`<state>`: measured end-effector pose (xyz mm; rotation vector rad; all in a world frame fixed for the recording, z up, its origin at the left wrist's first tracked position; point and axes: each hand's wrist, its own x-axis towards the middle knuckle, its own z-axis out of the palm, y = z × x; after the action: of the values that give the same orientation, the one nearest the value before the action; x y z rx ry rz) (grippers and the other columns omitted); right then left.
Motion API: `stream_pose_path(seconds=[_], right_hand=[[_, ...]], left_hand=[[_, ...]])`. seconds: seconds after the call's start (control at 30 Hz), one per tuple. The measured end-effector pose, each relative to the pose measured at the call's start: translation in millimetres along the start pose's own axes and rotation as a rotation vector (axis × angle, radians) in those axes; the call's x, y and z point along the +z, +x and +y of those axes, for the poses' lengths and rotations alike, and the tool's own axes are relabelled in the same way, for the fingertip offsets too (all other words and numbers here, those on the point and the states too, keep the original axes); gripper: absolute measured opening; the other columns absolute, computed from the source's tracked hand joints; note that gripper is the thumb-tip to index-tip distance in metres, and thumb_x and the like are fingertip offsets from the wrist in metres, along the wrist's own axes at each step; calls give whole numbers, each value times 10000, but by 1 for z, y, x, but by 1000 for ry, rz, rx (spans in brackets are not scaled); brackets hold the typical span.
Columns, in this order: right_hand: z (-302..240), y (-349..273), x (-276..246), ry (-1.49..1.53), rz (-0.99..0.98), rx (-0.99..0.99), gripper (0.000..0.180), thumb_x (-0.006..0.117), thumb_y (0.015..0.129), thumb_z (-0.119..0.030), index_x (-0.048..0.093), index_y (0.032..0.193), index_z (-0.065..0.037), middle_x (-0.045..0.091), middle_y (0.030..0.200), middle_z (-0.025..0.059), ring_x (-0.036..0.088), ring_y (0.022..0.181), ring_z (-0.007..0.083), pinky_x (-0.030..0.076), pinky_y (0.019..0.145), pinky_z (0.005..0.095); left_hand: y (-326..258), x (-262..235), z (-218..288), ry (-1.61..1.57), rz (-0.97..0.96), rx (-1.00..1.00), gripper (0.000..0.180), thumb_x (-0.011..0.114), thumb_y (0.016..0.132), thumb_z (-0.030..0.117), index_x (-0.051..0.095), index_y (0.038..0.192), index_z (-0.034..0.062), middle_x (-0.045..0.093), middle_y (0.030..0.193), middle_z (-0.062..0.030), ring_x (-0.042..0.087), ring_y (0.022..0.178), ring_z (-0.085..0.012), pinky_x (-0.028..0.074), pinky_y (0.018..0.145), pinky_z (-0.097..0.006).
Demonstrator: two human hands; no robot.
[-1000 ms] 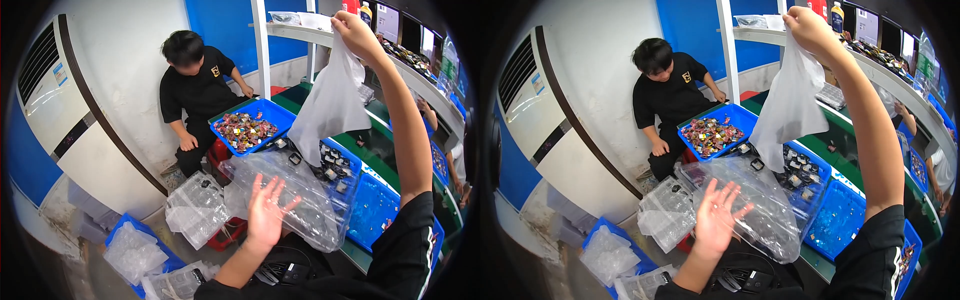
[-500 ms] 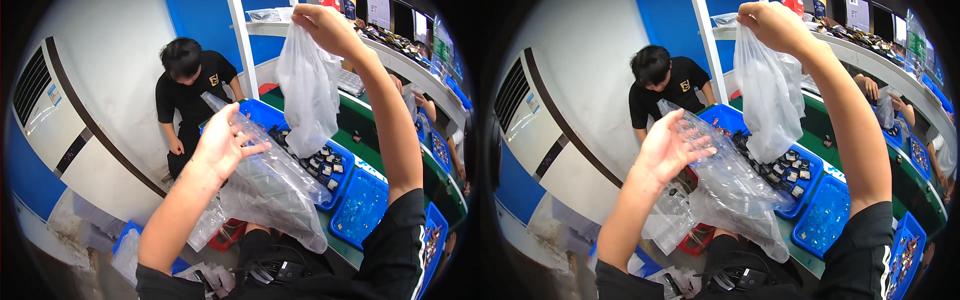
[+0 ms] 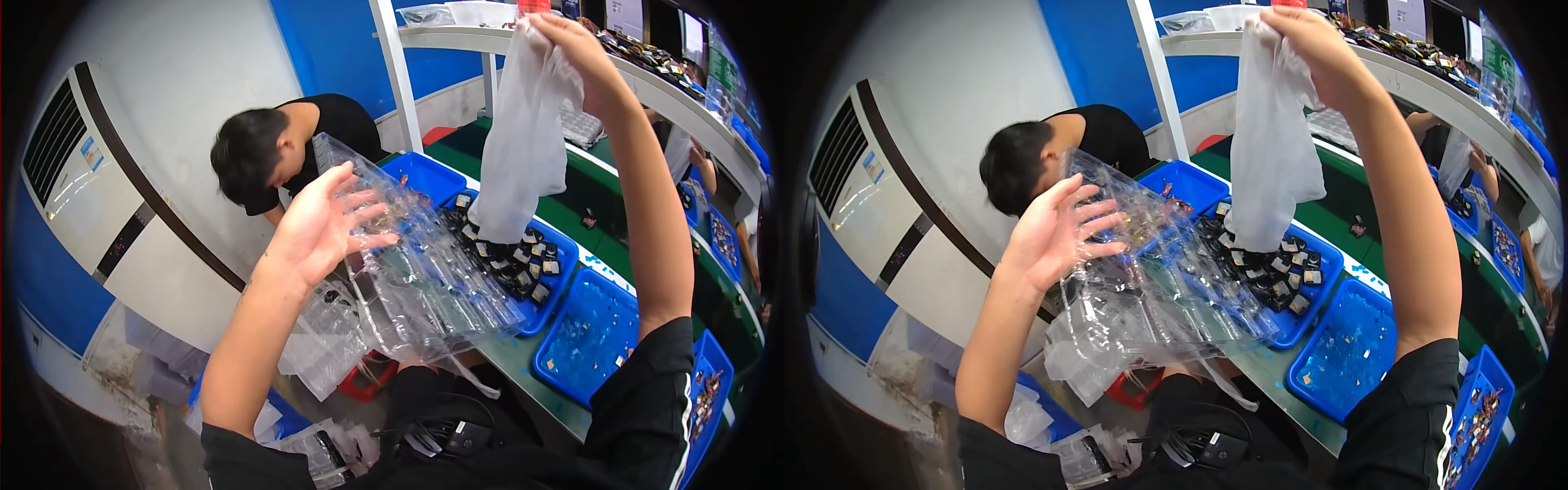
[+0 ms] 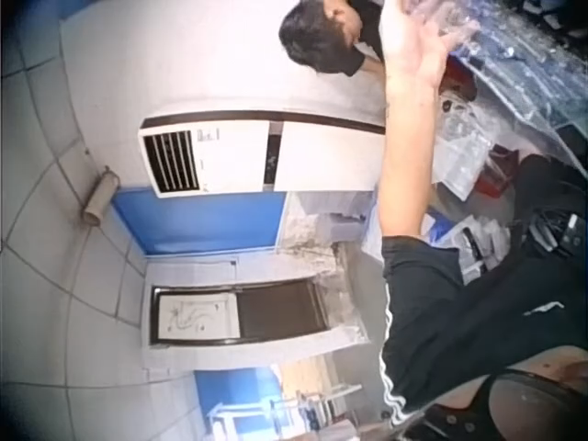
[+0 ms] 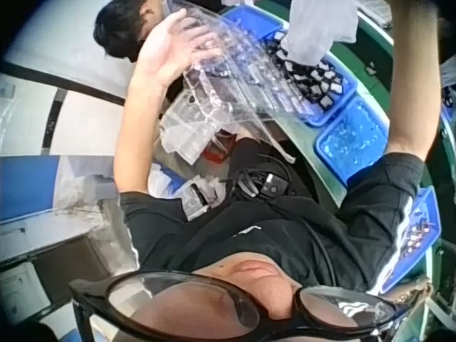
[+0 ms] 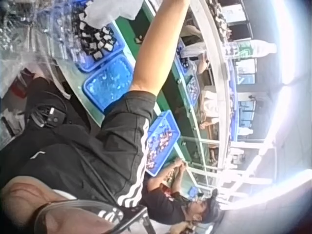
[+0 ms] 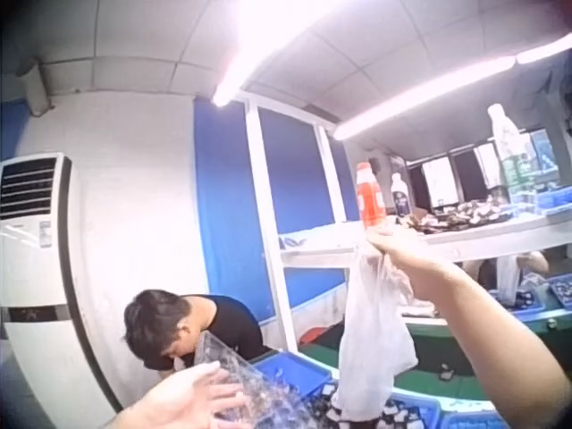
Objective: Assembling small electronic components or cases at a workstation and then organizing trays into a storage bin.
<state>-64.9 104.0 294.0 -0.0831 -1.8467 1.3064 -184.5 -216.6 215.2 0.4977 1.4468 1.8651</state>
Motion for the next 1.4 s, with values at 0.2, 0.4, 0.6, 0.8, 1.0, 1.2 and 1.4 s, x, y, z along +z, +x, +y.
stream_pose_path(seconds=[0.2, 0.4, 0.6, 0.8, 1.0, 1.2, 1.4], right_hand=[[36, 49, -45, 0, -23, 73, 282, 594, 933, -287, 642, 1085, -55, 647, 927, 27, 643, 786, 120, 555, 708, 309], [2, 32, -47, 331, -82, -44, 278, 602, 933, -296, 642, 1092, -71, 662, 929, 29, 637, 835, 122, 528, 731, 275], [-3, 45, -50, 474, -181, -77, 251, 530, 972, -297, 616, 1013, -64, 668, 901, 54, 645, 840, 198, 524, 793, 307], [14, 66, -129, 495, -87, -511, 365, 479, 981, -206, 527, 1257, 29, 630, 1128, 145, 646, 975, 248, 535, 883, 356], [8, 73, -123, 241, -5, -775, 444, 424, 986, -320, 515, 1260, 18, 616, 1109, 141, 612, 1005, 235, 487, 928, 391], [4, 94, -63, -407, 369, -191, 456, 576, 920, -460, 636, 1071, -34, 629, 996, 54, 574, 867, 135, 454, 821, 311], [4, 23, 26, -327, 394, -527, 254, 625, 906, -212, 645, 1047, -2, 668, 1001, 84, 595, 842, 109, 463, 731, 238]], left_hand=[[-6, -13, 16, -89, -30, 52, 724, 480, 963, 386, 163, 1426, -72, 324, 1401, -304, 489, 1227, -387, 588, 814, -500], [3, -11, 14, -36, 2, 115, 695, 520, 947, 396, 262, 1396, -67, 359, 1396, -295, 499, 1224, -368, 554, 851, -512], [-12, -48, 7, -106, -74, 150, 567, 413, 992, 371, 316, 1374, -36, 439, 1353, -270, 501, 1240, -354, 606, 759, -484], [-67, -97, -31, -192, -113, 298, 603, 387, 995, 354, 225, 1452, -4, 444, 1365, -238, 447, 1290, -338, 619, 680, -507], [-107, -127, -100, -512, 3, 365, 604, 417, 966, 290, 206, 1484, 62, 304, 1475, -230, 348, 1351, -383, 606, 680, -567], [-108, -127, -159, -836, -161, 372, 696, 441, 872, 186, 174, 1512, 125, 255, 1530, -159, 305, 1369, -417, 521, 772, -701], [-109, -152, -200, -920, -67, 386, 728, 472, 845, 221, 191, 1515, 167, 311, 1509, -129, 389, 1320, -415, 580, 723, -610]])
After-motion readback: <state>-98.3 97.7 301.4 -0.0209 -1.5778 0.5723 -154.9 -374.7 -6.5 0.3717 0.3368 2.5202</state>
